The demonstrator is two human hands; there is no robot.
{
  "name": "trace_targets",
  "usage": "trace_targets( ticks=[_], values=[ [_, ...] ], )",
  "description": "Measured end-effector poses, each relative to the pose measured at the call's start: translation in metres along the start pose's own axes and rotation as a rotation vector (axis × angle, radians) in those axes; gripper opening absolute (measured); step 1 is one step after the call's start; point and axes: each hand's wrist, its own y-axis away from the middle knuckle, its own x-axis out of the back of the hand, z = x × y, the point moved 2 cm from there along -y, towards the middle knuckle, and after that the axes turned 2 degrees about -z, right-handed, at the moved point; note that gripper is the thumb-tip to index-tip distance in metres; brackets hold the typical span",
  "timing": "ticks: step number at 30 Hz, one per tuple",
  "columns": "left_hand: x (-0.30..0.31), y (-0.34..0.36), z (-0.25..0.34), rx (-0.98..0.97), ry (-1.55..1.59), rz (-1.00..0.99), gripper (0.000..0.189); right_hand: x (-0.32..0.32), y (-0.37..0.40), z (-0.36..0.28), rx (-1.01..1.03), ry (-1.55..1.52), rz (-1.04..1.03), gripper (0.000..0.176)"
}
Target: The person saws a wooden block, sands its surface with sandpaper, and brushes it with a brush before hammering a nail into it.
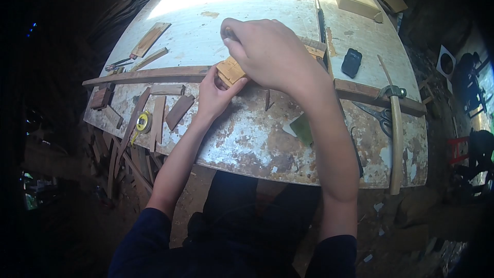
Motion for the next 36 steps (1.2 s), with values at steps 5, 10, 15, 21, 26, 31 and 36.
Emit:
trace_targets(
  ticks=[5,10,15,21,26,31,36],
  values=[
    [0.002,0.001,0.001,-0.011,-0.070,-0.004,0.077,-0.005,0.005,-0.011,0.112,-0.109,-0.031,0.030],
    [0.004,0.001,0.008,-0.011,-0.080,0.011,0.079,0.000,0.002,-0.007,-0.025,0.046,-0.023,0.031],
    [0.003,0.003,0.005,0.011,-0.087,0.000,0.082,0.000,0.002,-0.004,0.023,0.030,0.019,0.029],
    [0.010,0.003,0.022,0.029,-0.442,-0.024,0.094,-0.004,0.001,-0.003,0.012,-0.038,-0.029,0.028],
    [0.007,0.006,0.021,-0.235,-0.635,0.196,0.091,-0.009,0.002,0.000,0.040,0.011,-0.018,0.027],
    [0.005,0.000,0.009,-0.530,-0.599,0.158,0.075,-0.002,0.002,-0.007,0.012,-0.002,-0.027,0.027],
    [0.009,0.001,0.008,-0.507,-0.427,0.206,0.061,0.000,0.004,-0.014,0.127,-0.066,0.037,0.026]
  ],
)
